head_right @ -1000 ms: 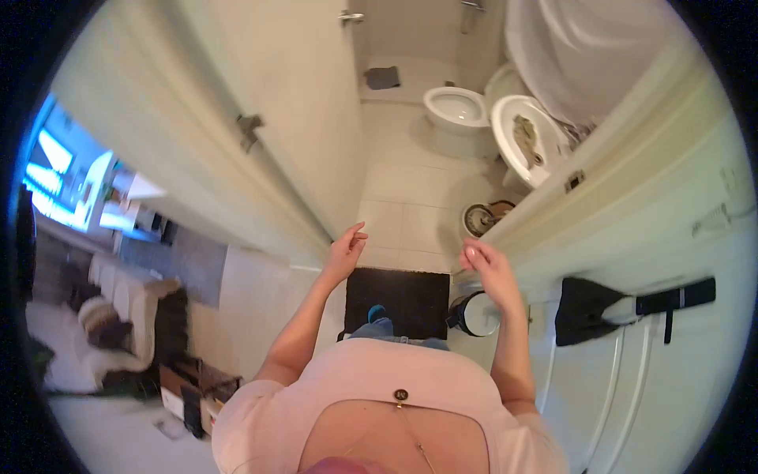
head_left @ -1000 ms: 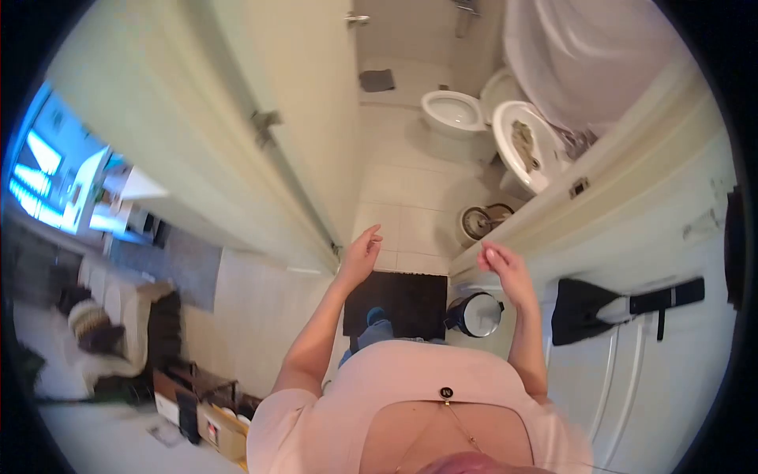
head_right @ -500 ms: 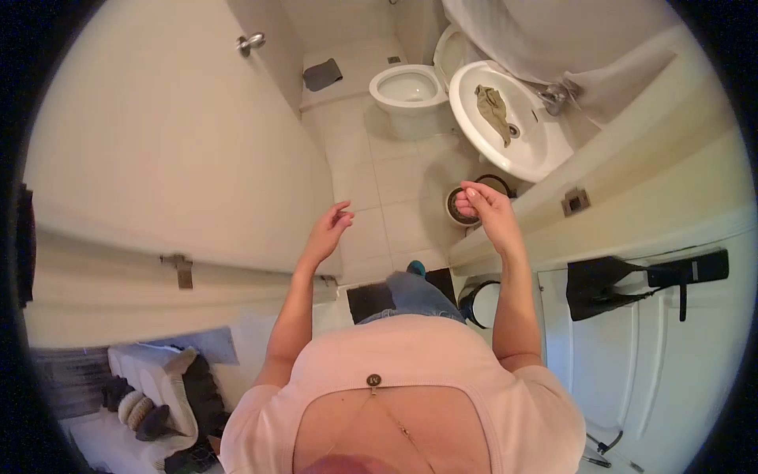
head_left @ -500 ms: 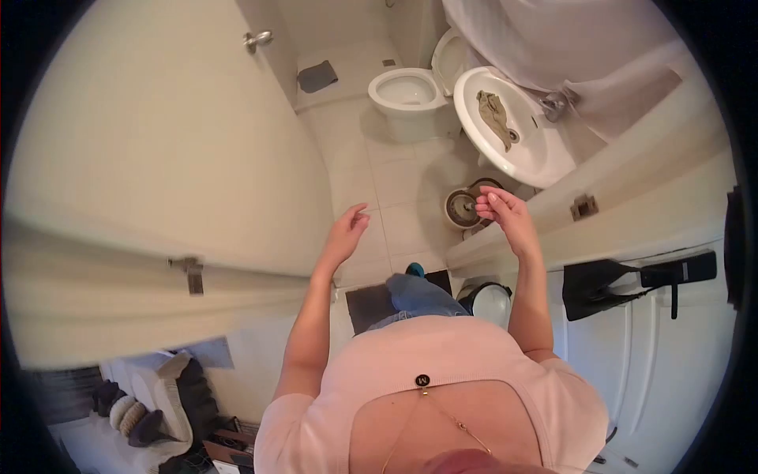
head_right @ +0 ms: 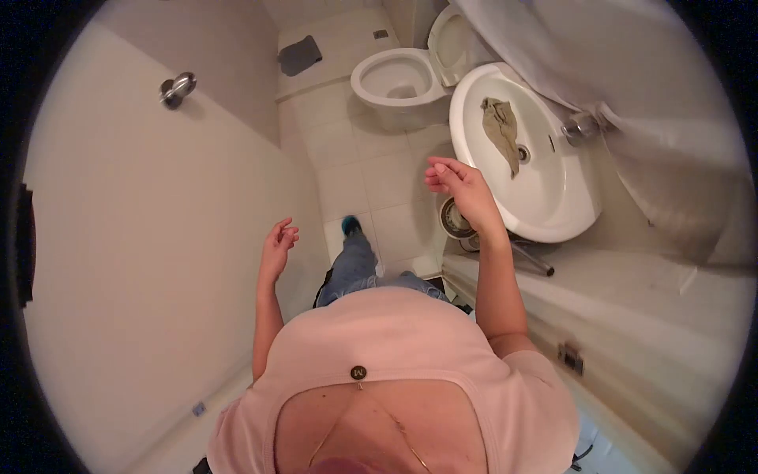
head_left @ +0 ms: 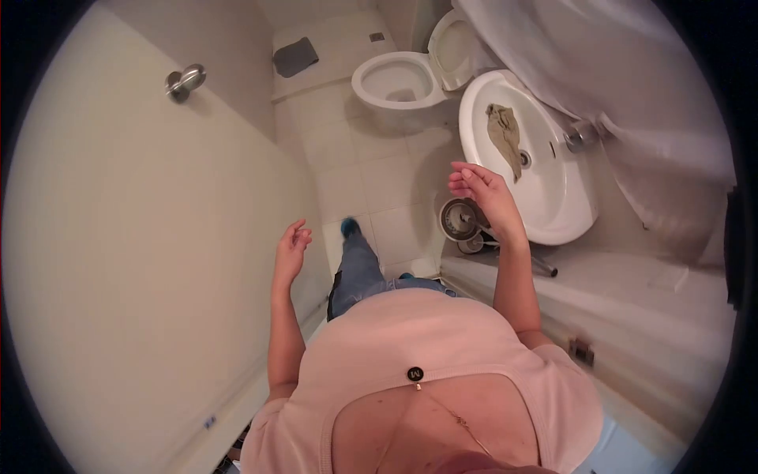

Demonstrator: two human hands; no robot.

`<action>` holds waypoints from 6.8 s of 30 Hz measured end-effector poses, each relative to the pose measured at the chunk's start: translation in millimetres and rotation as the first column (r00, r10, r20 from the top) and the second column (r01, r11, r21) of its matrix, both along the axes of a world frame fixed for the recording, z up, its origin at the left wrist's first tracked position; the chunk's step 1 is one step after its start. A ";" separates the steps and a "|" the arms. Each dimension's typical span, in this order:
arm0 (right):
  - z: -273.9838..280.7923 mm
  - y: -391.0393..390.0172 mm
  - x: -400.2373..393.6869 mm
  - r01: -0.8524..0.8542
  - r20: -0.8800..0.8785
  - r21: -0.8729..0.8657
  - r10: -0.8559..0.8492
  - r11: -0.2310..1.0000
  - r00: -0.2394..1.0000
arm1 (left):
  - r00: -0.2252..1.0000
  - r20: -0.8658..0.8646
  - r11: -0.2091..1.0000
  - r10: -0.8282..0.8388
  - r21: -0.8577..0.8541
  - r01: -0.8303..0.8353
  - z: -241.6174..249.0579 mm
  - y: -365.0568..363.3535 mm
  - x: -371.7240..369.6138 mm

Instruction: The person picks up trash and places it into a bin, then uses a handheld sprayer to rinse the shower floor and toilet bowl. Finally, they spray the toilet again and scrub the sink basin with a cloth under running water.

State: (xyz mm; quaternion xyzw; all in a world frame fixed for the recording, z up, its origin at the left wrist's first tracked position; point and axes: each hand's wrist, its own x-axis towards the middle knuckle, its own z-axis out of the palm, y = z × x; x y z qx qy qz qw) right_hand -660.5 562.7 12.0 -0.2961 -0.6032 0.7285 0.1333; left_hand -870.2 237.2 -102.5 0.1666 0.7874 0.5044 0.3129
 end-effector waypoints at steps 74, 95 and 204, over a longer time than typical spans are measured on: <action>-224.4 419.0 -473.9 0.847 0.464 -0.037 -0.742 0.530 0.484 | 0.783 0.041 0.604 -0.620 0.662 0.444 -150.2 1091.4 -419.7; -502.0 448.7 -512.8 0.799 0.599 -0.558 -0.556 0.225 0.576 | -0.082 0.348 -0.058 -0.934 0.077 0.995 -264.2 748.3 -479.1; -604.7 374.6 -490.8 -0.619 0.911 0.331 -0.071 0.712 0.406 | -0.193 0.424 -0.180 -0.885 0.070 0.981 -284.3 723.0 -478.5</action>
